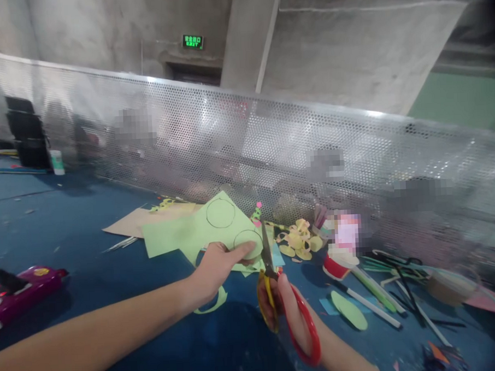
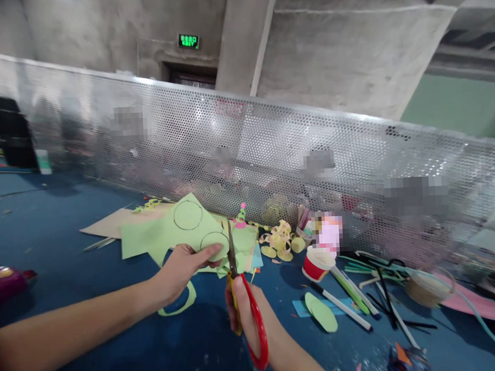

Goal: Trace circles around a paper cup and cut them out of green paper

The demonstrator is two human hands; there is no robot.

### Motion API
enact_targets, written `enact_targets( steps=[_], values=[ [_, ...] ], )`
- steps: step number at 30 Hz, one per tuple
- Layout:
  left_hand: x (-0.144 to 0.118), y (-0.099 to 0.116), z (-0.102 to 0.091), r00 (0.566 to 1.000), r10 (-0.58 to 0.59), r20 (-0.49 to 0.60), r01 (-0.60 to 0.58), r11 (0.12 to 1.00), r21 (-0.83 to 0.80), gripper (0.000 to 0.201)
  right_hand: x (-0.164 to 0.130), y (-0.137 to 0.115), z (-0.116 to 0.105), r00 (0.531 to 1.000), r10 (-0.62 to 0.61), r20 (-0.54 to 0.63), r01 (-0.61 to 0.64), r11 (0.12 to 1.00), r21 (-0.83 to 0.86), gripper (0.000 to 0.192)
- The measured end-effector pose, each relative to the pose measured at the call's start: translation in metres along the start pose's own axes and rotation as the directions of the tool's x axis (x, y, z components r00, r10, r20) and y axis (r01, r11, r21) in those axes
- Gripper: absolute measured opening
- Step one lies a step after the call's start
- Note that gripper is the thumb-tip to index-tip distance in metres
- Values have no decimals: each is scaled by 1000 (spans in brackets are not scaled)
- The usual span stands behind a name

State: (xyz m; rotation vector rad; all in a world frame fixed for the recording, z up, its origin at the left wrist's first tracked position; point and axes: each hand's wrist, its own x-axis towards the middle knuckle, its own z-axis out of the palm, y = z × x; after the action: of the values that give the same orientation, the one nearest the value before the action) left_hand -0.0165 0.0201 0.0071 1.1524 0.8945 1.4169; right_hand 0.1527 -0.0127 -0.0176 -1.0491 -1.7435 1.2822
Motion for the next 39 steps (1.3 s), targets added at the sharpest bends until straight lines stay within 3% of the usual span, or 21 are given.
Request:
enact_targets(
  steps=[12, 22, 28, 39],
  values=[
    [-32, 2, -9, 999, 6, -37, -5, 999, 35, 32, -15, -11, 8, 1000, 5, 30, -1, 992, -128, 73],
    [-32, -5, -19, 1000, 17, -24, -17, 1000, -12, 29, -13, -8, 10, 999, -20, 42, 27, 985, -172, 71],
    [-35, 0, -21, 1000, 24, 4, -24, 998, -66, 27, -12, -12, 11, 998, -24, 60, 38, 966, -255, 75],
    [-34, 6, -23, 999, -1, 53, 5, 997, -82, 24, -11, -3, 12, 997, -70, 38, 77, 964, -254, 67]
  ],
)
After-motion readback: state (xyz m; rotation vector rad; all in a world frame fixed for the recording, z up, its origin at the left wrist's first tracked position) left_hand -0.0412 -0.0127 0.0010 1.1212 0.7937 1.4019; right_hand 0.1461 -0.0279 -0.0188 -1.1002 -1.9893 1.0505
